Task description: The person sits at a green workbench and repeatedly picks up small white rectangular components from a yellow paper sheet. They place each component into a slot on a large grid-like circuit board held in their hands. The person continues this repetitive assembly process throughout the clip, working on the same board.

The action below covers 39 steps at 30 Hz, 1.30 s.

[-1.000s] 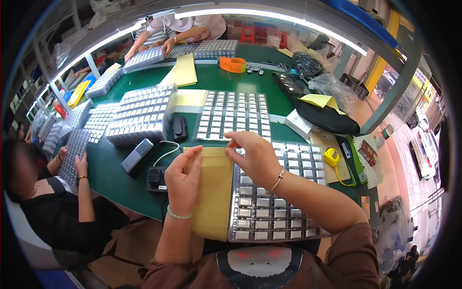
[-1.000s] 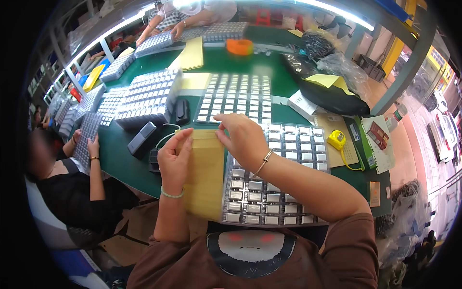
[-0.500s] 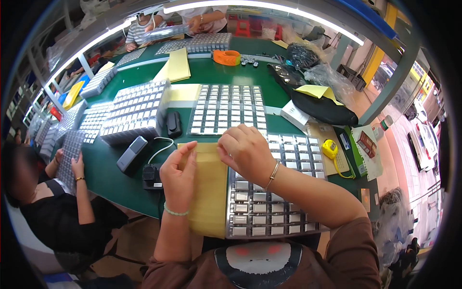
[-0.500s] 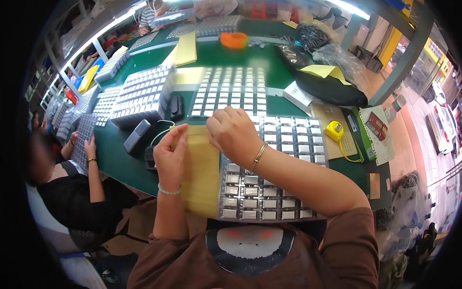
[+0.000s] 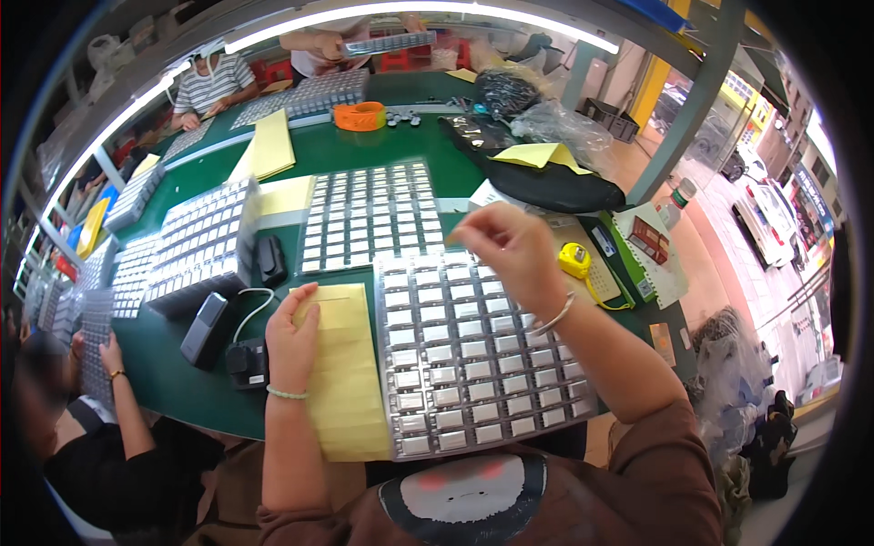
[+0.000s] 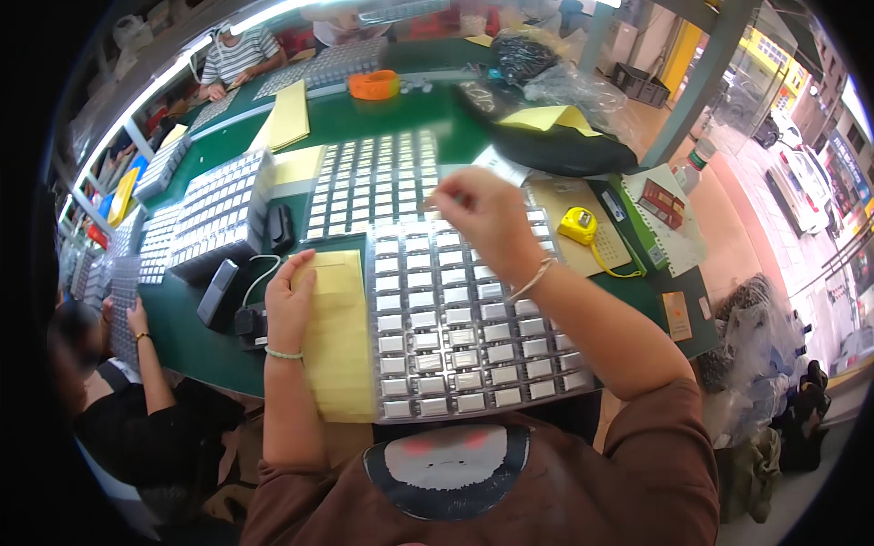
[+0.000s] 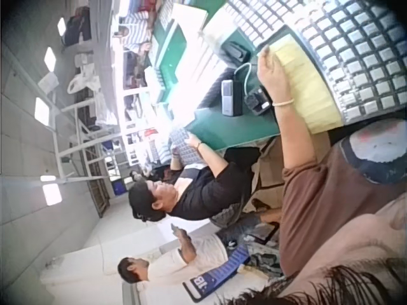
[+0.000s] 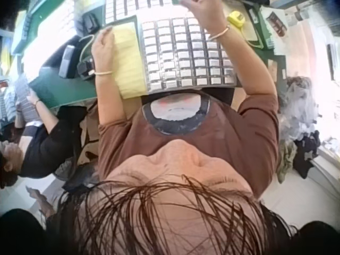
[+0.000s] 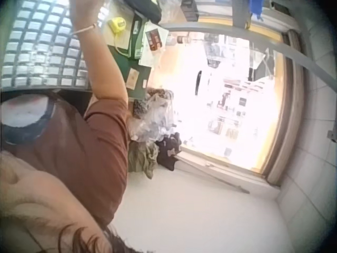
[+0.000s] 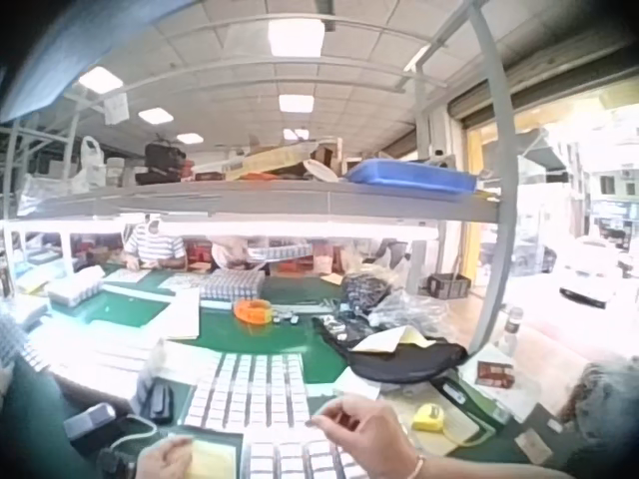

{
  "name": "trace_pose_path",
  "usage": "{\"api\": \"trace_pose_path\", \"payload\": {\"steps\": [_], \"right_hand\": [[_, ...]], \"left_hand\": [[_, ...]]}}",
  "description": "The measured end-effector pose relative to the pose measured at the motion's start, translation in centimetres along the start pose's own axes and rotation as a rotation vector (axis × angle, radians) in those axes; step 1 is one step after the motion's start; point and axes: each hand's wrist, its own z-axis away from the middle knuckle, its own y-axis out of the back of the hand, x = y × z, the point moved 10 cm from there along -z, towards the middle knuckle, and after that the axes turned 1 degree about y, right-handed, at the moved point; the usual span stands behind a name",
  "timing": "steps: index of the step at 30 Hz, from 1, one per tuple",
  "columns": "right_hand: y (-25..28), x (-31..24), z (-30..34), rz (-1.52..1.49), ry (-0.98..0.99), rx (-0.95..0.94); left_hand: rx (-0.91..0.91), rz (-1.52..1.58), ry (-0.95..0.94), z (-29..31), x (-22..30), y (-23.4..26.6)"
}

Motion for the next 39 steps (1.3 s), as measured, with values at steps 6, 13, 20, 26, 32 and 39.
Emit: {"api": "trace_pose_path", "payload": {"steps": [6,13,20,26,32,39], "right_hand": [[10.5,11.8,2.8,0.076,-0.399,0.144],[10.6,15.8,3.4,0.01,-0.547,0.117],[9.8,15.3,3.7,0.052,-0.504,0.268],[9.8,15.6,4.6,0.001,-0.471,0.333],[9.9,15.8,4.8,0.021,-0.476,0.33],[9.7,16.2,4.6,-0.004,-0.486,0.305]], "left_hand": [[-0.134,-0.515,0.021,0.9,-0.7,-2.2],[-0.358,-0.242,-0.313,2.1,11.9,-4.3],[-0.676,-0.173,-0.675,-1.8,19.0,-20.6],[-0.757,-0.222,-0.788,-2.9,16.1,-28.0],[-0.72,-0.134,-0.75,-2.6,15.5,-27.9],[-0.715,-0.173,-0.704,-2.6,15.2,-27.8]]}}
